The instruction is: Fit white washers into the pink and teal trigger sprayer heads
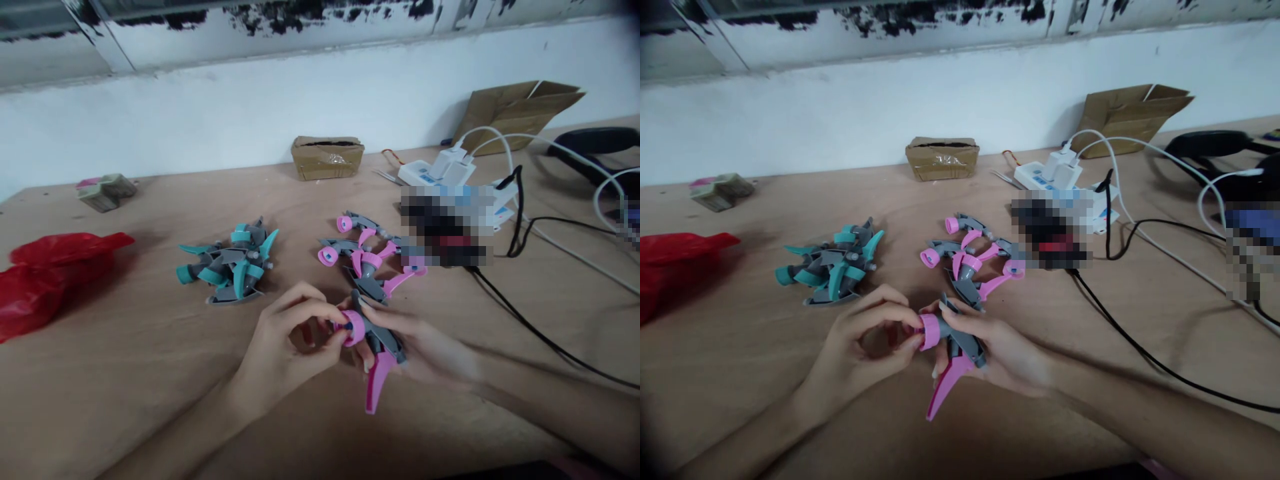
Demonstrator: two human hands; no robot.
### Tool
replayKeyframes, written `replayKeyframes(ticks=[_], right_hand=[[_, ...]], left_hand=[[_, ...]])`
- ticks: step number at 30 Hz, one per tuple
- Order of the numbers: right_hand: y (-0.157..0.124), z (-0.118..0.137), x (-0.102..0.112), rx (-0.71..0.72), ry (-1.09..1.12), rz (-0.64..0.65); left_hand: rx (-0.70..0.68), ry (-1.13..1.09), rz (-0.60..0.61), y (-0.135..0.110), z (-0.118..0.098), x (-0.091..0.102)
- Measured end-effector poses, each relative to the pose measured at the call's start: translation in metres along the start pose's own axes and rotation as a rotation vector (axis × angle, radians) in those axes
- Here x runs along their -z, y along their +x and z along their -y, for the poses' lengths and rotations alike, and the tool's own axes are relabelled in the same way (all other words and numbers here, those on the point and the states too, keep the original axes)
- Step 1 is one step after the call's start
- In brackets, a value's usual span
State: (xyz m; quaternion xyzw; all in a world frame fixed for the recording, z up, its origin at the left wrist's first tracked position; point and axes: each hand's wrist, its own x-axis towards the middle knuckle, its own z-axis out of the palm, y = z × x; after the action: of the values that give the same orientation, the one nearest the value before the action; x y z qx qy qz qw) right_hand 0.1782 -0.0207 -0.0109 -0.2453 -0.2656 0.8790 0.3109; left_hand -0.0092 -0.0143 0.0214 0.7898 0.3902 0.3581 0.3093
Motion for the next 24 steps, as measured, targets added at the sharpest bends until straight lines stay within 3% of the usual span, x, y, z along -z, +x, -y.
replayKeyframes(ticks=[5, 12, 17, 24], right_hand=[[-0.004, 0.006, -0.008, 0.029, -0.216, -0.009], [-0.02, 0.007, -0.007, 0.432, -1.176, -0.107], [-0.021, 0.0, -0.004, 0.631, -1.549, -0.098], [-0.016, 0.002, -0.001, 0.891, -1.792, -0.335]], left_hand=[[-0.041, -0.013, -0.046, -0.005, -0.005, -0.001], [-0.037, -0.112, 0.023, -0.014, -0.01, -0.01], [-0.029, -0.093, -0.056, -0.014, -0.016, -0.012], [0.11, -0.123, -0.083, -0.013, -0.01, -0.011]])
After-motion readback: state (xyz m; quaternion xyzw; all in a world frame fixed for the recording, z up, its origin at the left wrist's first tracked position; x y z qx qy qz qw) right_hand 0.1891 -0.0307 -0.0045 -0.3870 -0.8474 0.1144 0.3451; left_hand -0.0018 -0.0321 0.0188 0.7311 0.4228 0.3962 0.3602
